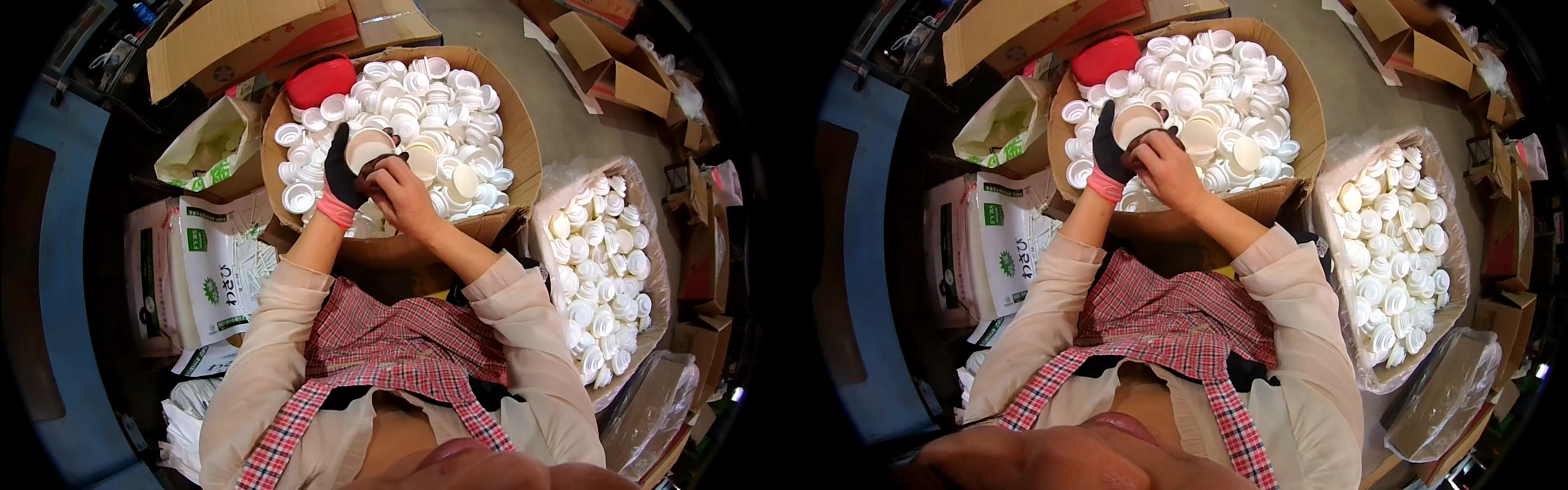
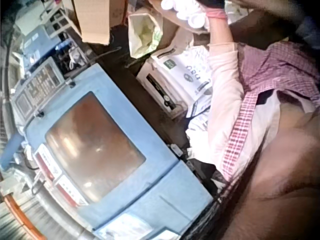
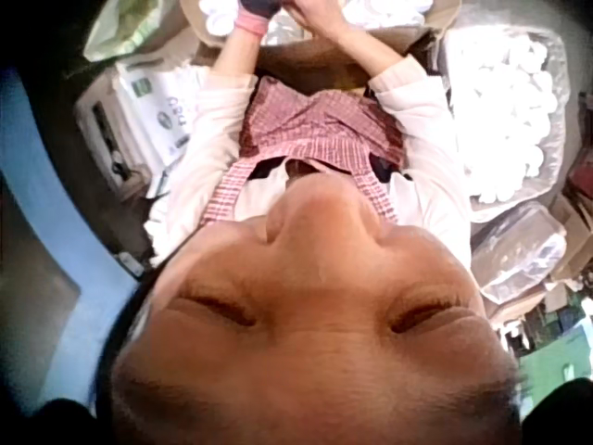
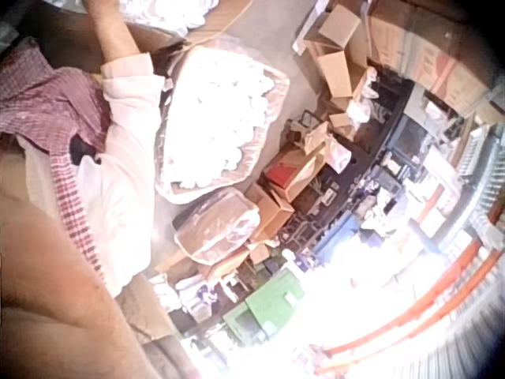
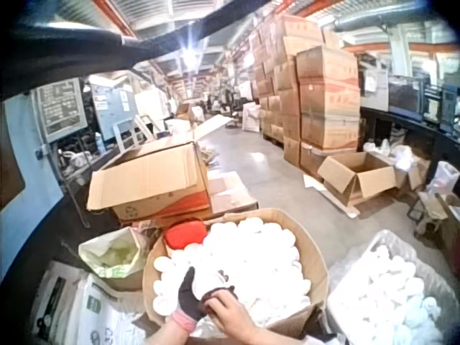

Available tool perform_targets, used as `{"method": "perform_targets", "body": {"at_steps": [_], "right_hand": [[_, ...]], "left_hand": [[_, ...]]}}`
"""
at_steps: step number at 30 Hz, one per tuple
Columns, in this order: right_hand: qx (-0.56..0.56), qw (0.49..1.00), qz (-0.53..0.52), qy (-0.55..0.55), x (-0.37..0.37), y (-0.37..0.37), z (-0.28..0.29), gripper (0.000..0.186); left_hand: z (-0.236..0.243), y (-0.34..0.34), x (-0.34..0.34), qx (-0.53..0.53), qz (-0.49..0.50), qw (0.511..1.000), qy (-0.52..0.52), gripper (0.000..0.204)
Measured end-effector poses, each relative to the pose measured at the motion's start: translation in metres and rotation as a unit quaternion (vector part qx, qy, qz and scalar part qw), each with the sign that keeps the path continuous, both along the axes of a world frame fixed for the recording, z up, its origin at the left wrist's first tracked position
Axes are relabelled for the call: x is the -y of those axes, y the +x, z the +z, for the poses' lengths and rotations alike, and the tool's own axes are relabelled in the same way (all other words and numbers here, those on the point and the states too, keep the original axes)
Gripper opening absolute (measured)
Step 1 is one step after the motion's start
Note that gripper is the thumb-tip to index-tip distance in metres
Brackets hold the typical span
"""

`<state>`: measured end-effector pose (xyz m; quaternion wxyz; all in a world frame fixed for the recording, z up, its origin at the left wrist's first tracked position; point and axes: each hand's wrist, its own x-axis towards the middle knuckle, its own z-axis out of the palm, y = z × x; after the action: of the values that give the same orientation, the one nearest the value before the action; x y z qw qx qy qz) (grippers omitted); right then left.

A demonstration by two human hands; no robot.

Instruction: The person repeatedly picks up small white plastic cups from a cardboard box and stacks them into a growing pile. The person wears pink gloves and uses both hands to handle the cups, occasionally adjusting the stack.

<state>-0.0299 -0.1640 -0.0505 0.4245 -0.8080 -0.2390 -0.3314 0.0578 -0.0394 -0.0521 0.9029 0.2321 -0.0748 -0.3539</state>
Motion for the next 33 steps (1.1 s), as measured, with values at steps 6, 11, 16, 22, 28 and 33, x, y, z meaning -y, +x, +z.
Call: {"method": "perform_targets", "body": {"at_steps": [6,11,16,22,28,33], "right_hand": [[0.019,0.999,-0.031,0.001,-0.028,-0.004,0.030,0.016],[-0.012,0.976,-0.216,-0.006,0.009,0.011,0.025,0.016],[-0.052,0.949,-0.311,-0.008,0.086,0.029,0.033,0.017],[-0.195,0.852,-0.394,-0.286,0.133,0.039,-0.024,0.040],[-0.263,0.922,-0.203,-0.200,0.094,0.134,-0.079,0.045],[-0.364,0.857,-0.252,-0.262,0.061,0.170,-0.113,0.061]], "left_hand": [[-0.113,0.028,0.000,0.160,-0.063,0.979,-0.105,0.041],[-0.042,-0.035,0.022,0.632,0.218,0.571,0.476,0.036],[-0.035,0.004,-0.016,0.419,0.282,0.796,0.333,0.052],[0.001,0.015,-0.043,-0.124,0.107,0.981,-0.103,0.077],[0.008,0.022,-0.054,-0.054,0.052,0.990,-0.116,0.088],[0.019,0.020,-0.067,-0.038,-0.004,0.975,-0.219,0.091]]}}
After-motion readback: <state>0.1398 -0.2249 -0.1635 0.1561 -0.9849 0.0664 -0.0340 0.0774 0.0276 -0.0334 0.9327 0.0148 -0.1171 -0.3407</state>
